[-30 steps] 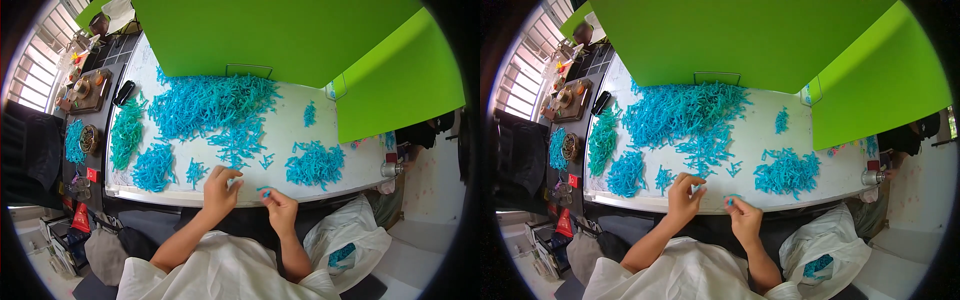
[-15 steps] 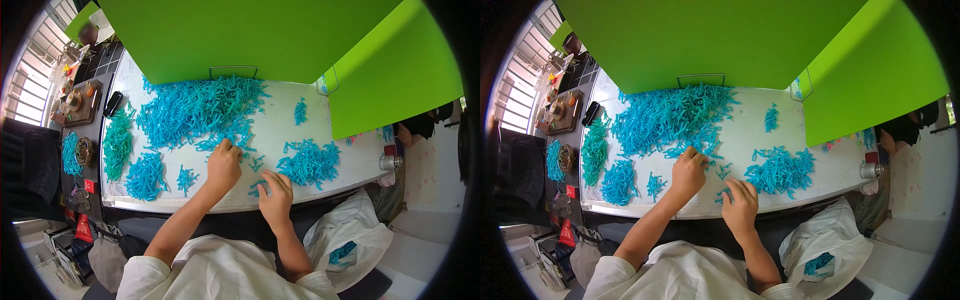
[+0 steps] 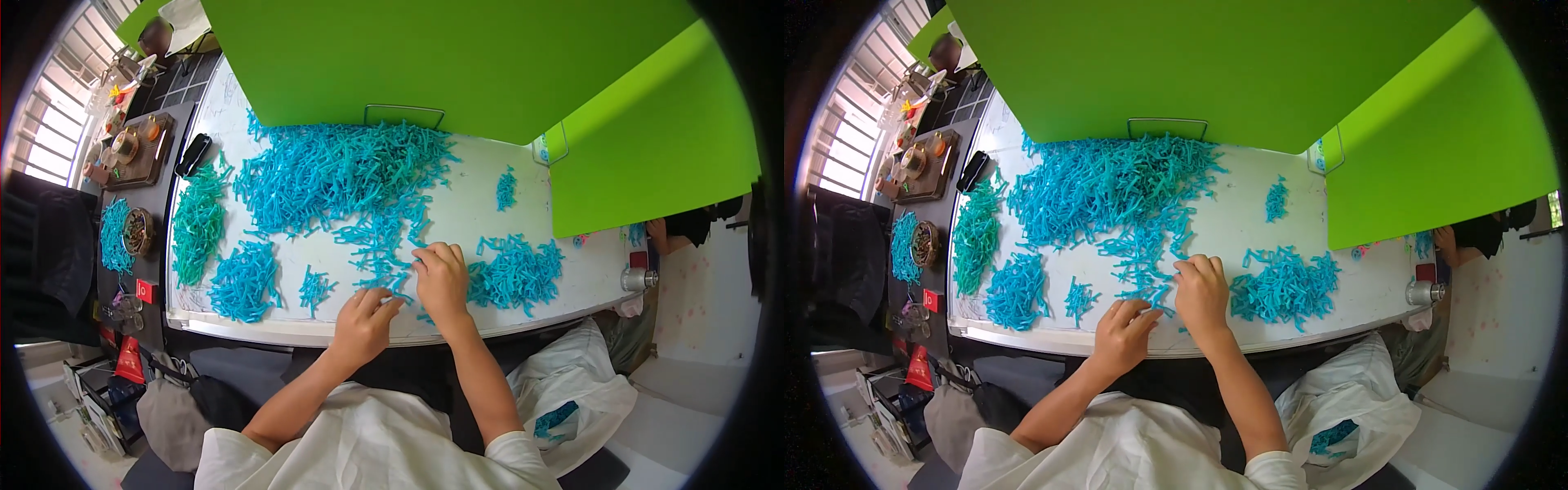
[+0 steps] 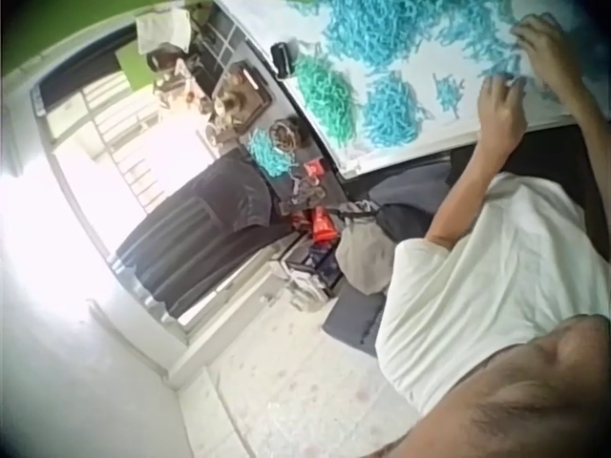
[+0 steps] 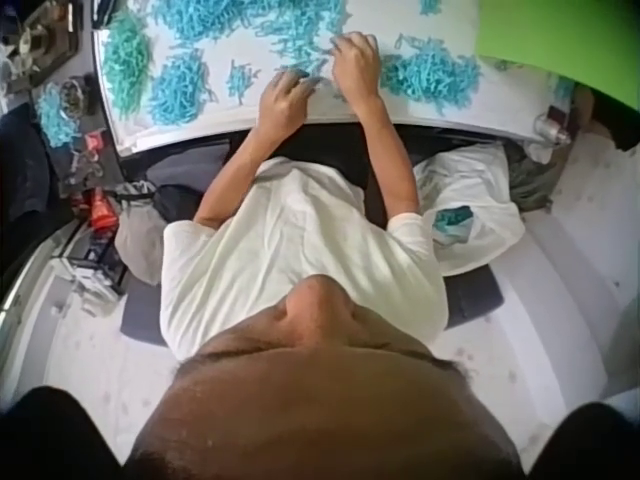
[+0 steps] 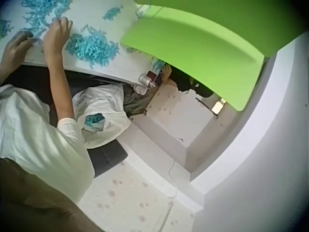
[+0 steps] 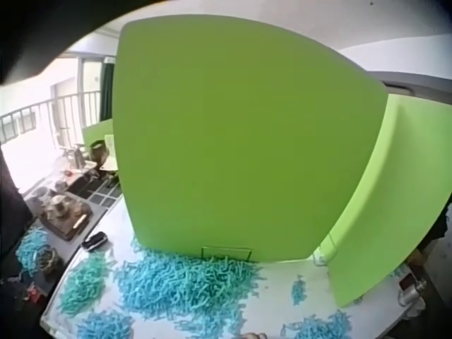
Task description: Sorting and inspecting blue shredded paper pieces on a desk.
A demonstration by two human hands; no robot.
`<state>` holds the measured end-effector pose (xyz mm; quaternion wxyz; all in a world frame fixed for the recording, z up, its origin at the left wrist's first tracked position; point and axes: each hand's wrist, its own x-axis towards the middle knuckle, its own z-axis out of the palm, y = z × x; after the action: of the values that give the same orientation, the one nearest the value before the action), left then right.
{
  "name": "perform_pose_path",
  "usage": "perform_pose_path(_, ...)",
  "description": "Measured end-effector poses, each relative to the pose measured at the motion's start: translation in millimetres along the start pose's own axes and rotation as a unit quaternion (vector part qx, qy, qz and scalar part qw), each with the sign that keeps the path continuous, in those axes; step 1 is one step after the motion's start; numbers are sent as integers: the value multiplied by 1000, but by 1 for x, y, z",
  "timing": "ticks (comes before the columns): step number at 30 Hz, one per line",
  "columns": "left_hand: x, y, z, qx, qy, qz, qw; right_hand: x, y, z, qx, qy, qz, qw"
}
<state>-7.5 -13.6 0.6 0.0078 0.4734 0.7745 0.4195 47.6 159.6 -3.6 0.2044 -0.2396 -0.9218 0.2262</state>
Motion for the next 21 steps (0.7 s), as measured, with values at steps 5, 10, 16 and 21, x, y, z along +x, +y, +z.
perform_pose_path(5,-30,-2,-21,1,34,-11,999,0,2,-3,13,17,-9,1000)
perform_pose_path(10,-44,-10,-31,-14,74,-40,996,-2,1,-18,200,47,102,973)
perform_pose_path(16,-44,-15,-34,-58,83,-52,993,-3,-20,-31,678,-16,388,625)
perform_pose_path(21,-46,-16,-36,-69,65,-58,994,-3,-51,7,75,0,59,995)
